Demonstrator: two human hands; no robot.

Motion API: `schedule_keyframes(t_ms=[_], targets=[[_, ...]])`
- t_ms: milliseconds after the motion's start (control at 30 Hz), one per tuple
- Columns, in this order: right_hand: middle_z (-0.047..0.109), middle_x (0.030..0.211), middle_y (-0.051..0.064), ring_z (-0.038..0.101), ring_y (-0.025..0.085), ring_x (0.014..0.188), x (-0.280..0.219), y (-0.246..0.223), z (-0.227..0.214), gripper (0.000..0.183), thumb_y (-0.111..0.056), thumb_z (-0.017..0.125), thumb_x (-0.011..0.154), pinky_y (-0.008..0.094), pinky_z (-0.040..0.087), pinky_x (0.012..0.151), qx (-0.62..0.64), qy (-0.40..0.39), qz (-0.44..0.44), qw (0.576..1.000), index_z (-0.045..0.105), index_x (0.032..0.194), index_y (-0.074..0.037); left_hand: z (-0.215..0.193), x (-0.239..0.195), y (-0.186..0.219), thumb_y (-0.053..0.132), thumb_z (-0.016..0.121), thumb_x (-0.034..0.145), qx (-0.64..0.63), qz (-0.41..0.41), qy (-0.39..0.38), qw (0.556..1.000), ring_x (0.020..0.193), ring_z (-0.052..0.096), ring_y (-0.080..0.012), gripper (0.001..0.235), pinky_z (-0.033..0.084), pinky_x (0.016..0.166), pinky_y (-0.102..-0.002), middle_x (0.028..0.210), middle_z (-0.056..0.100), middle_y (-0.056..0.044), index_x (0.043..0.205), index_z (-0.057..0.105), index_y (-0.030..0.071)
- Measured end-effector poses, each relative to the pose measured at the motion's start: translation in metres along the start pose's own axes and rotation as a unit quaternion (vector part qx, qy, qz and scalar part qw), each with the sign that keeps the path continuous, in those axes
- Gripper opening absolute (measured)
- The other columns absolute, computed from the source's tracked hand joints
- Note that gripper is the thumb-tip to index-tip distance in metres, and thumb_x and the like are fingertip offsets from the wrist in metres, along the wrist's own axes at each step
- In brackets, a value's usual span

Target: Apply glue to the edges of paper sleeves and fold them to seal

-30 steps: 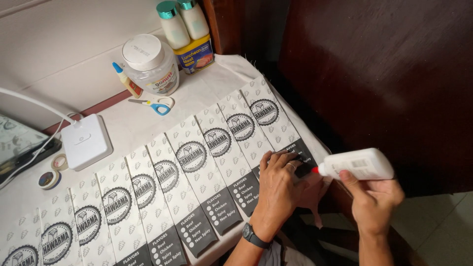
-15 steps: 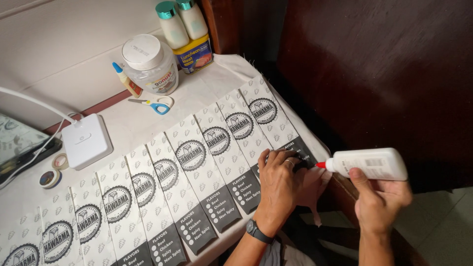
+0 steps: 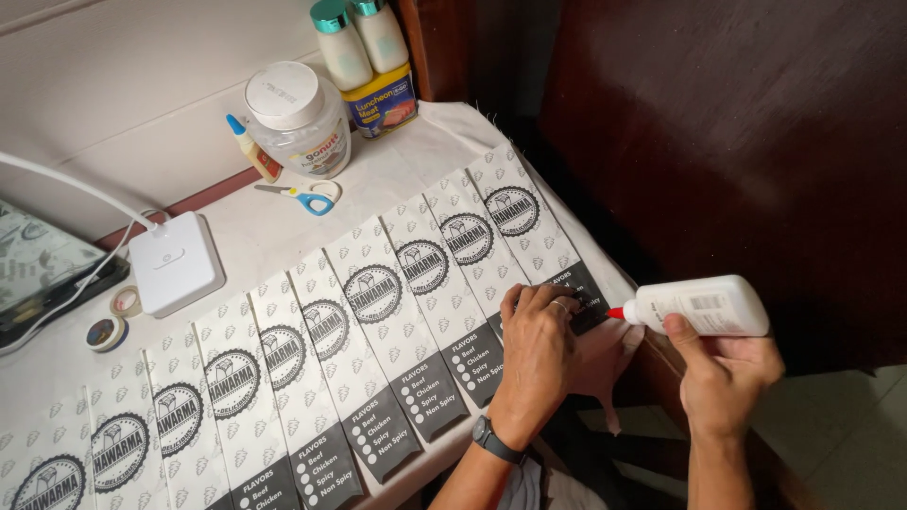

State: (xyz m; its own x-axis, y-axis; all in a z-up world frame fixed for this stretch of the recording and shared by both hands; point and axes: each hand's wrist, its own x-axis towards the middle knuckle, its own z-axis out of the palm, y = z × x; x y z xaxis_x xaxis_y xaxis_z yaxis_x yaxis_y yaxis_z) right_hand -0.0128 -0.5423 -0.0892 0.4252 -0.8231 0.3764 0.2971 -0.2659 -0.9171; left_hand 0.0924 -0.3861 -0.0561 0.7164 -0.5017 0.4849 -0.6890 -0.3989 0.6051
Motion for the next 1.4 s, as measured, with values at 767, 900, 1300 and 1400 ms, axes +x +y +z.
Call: schedule_keyframes(t_ms=[767, 900, 1300, 1400], targets=[[0.067, 0.119, 0.016, 0.068, 0.025, 0.113, -0.014, -0.002, -0.010, 0.044, -0.008, 0.083, 0.082, 0.040, 0.065, 0.102, 0.117, 0.042, 0.050, 0.991, 0.061, 0.117, 0.008, -0.046, -0.015, -0.006, 0.002, 0.060, 0.097, 0.121, -0.015, -0.035, 0.992, 0.088, 0.048, -0.0297, 0.014, 0.041, 0.075, -0.044, 0.093, 0.067, -0.012, 0.099, 0.074, 0.002], [0.068, 0.114, 0.020, 0.070, 0.031, 0.109, -0.029, -0.012, 0.001, 0.041, -0.005, 0.080, 0.081, 0.046, 0.065, 0.102, 0.098, -0.016, 0.065, 0.993, 0.062, 0.115, 0.009, -0.050, -0.031, -0.019, 0.010, 0.074, 0.086, 0.100, -0.002, -0.072, 0.992, 0.089, 0.051, -0.0315, 0.008, 0.041, 0.075, -0.044, 0.094, 0.067, -0.008, 0.090, 0.074, 0.003], [0.072, 0.106, 0.028, 0.073, 0.034, 0.094, -0.058, -0.045, 0.028, 0.039, 0.003, 0.079, 0.077, 0.039, 0.064, 0.091, -0.028, -0.131, 0.121, 0.984, 0.065, 0.110, 0.018, -0.065, -0.039, -0.011, 0.024, 0.073, 0.081, 0.070, 0.014, -0.077, 0.994, 0.095, 0.052, -0.0335, 0.029, 0.041, 0.076, -0.045, 0.112, 0.069, -0.009, 0.102, 0.074, 0.004], [0.074, 0.103, 0.024, 0.073, 0.030, 0.090, -0.057, -0.050, 0.028, 0.034, 0.001, 0.080, 0.078, 0.036, 0.063, 0.086, -0.070, -0.128, 0.107, 0.984, 0.069, 0.107, 0.015, -0.060, -0.041, -0.014, 0.018, 0.073, 0.075, 0.085, 0.013, -0.077, 0.993, 0.095, 0.053, -0.0341, 0.033, 0.041, 0.079, -0.045, 0.114, 0.069, -0.009, 0.104, 0.074, 0.003]])
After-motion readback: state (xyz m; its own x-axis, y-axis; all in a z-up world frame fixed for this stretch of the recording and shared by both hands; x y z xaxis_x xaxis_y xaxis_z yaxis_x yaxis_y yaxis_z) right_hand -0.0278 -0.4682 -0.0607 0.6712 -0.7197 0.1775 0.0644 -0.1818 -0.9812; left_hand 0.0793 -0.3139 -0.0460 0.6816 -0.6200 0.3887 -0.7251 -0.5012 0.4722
